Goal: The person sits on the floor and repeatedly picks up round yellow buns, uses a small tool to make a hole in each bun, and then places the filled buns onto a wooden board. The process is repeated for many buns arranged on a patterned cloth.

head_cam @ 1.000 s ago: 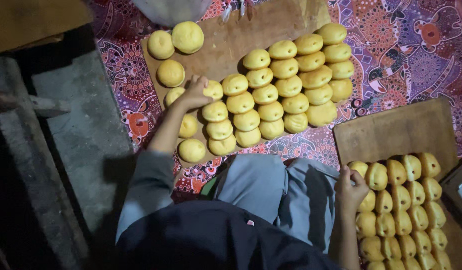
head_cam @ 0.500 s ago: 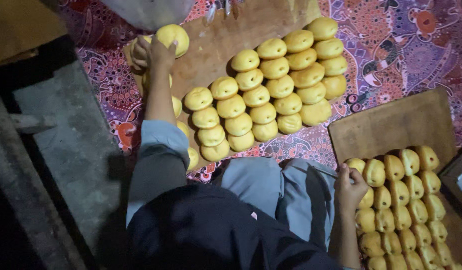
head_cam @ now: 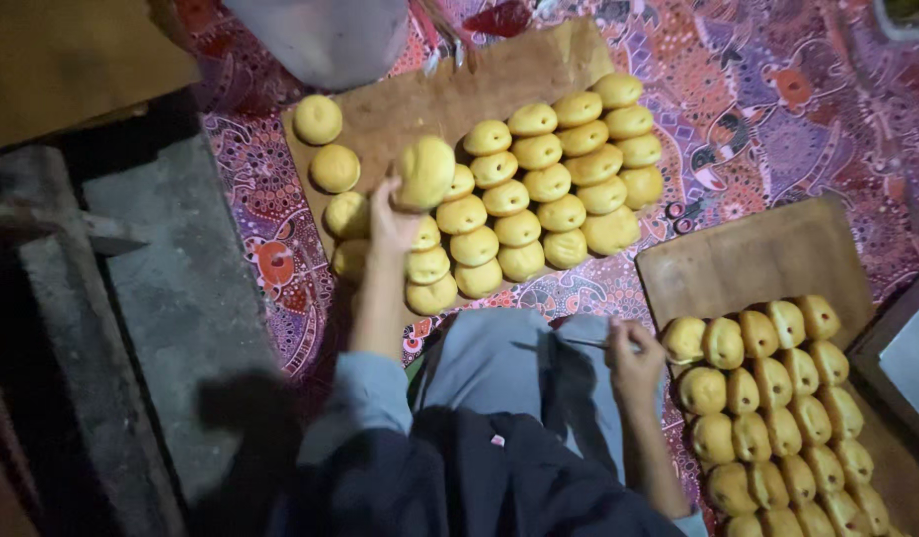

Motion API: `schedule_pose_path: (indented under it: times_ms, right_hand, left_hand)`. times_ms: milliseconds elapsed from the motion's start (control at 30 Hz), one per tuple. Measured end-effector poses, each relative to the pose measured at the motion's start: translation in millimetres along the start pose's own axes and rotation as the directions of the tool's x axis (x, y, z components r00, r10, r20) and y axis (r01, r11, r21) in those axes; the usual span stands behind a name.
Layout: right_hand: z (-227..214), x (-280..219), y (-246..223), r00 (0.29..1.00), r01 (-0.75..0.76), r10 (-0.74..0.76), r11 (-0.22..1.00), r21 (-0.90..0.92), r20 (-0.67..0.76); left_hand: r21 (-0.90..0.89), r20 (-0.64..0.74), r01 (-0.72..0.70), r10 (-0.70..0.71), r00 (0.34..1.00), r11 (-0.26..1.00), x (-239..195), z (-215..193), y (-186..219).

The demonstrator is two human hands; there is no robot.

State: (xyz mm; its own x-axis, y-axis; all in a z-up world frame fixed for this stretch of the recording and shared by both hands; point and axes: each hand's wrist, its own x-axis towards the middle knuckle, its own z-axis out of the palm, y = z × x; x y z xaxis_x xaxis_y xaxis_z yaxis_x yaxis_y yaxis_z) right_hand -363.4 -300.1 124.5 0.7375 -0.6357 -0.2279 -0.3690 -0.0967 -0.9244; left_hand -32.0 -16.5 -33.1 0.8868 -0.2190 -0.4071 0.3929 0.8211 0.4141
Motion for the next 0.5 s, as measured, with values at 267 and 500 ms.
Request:
schedule_pose_path:
  times_ms: [267, 500]
  right_hand:
    - [40, -58, -63, 0.882, 0.472, -0.472, 0.881, 0.036, -0.008]
    - [36, -111, -92, 0.814, 0.564, -0.561, 0.825, -0.021, -0.15]
  left_hand:
    - [0.065, -0.122, 0.068, -0.06, 0.991, 0.996, -222, 76, -45]
    - [0.089, 0.206, -0.044, 0.025, 0.978, 0.995, -339, 114, -44]
